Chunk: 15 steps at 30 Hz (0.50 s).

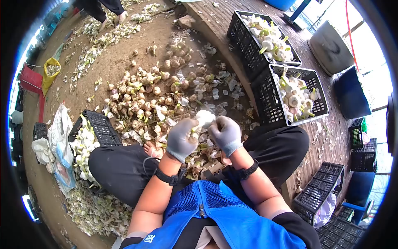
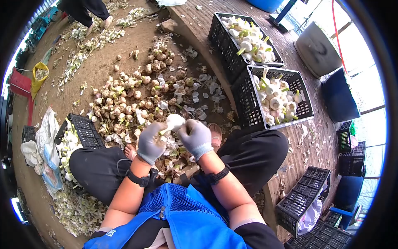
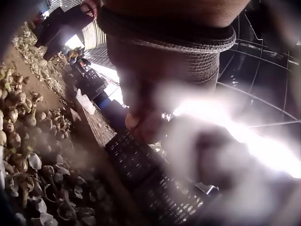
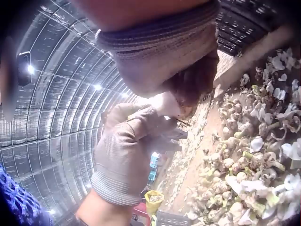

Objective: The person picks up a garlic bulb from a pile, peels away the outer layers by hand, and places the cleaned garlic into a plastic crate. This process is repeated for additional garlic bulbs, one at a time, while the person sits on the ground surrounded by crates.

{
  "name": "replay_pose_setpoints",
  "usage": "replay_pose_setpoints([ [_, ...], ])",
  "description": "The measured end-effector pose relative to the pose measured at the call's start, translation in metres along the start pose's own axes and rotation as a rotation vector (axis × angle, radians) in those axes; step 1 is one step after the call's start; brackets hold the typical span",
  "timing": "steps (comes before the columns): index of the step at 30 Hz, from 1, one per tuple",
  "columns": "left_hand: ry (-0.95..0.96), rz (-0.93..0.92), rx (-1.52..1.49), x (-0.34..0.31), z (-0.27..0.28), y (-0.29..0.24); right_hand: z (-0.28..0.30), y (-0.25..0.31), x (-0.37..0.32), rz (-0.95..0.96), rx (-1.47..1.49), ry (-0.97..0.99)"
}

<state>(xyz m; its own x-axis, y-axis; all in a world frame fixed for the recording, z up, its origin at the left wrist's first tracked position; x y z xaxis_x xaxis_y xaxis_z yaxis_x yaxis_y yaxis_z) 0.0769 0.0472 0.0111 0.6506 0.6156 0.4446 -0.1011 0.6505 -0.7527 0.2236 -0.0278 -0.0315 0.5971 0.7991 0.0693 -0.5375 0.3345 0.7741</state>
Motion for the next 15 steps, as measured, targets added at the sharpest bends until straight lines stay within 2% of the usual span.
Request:
replay_pose_setpoints([
  [1, -0.074, 0.130, -0.143, -0.003, 0.005, 0.015, 0.006, -0.006, 0.003, 0.003, -0.034, -0.044],
  [2, -0.145, 0.167, -0.307, -0.005, 0.010, 0.024, 0.015, -0.023, 0.010, -0.096, -0.106, -0.087],
  [3, -0.188, 0.363, -0.480, -0.012, 0.014, 0.044, 0.028, -0.037, 0.014, -0.175, -0.197, -0.125],
  [5, -0.297, 0.555, -1.248, -0.008, 0.016, 0.051, 0.030, -0.073, 0.021, -0.358, -0.326, 0.040],
  [6, -0.284, 0.673, -1.318, -0.010, 0.012, 0.057, 0.025, -0.069, 0.023, -0.193, -0.237, 0.004],
  [7, -0.288, 0.668, -1.318, -0.009, 0.012, 0.057, 0.021, -0.052, 0.023, -0.026, -0.150, -0.031],
  [9, -0.308, 0.627, -1.211, -0.008, 0.011, 0.055, -0.015, -0.055, 0.017, -0.152, 0.450, 0.241],
  [11, -0.310, 0.554, -0.914, -0.011, 0.010, 0.058, -0.027, -0.026, 0.007, -0.309, 0.925, 0.302],
  [13, -0.262, 0.544, -0.738, -0.016, 0.004, 0.060, -0.021, -0.007, 0.008, -0.132, 0.581, 0.275],
  [14, -0.266, 0.510, -0.631, -0.016, 0.004, 0.054, -0.011, 0.019, 0.005, -0.065, 0.565, 0.248],
  [15, -0.227, 0.545, -0.603, -0.018, 0.001, 0.050, -0.015, 0.018, 0.003, 0.011, 0.555, 0.187],
])
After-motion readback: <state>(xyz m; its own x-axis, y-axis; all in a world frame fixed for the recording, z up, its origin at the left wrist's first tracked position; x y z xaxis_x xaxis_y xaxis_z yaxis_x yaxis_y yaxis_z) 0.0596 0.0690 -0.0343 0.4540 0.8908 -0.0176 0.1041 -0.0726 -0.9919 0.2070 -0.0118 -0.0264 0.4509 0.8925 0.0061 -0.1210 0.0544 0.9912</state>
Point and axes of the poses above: each hand's wrist, its own x-axis towards the middle knuckle, its own z-axis out of the back of the hand, y = z × x, the point moved 9 cm from there along x, towards the middle knuckle, and after that the axes turned 2 degrees about -x, right-handed, at the moved point
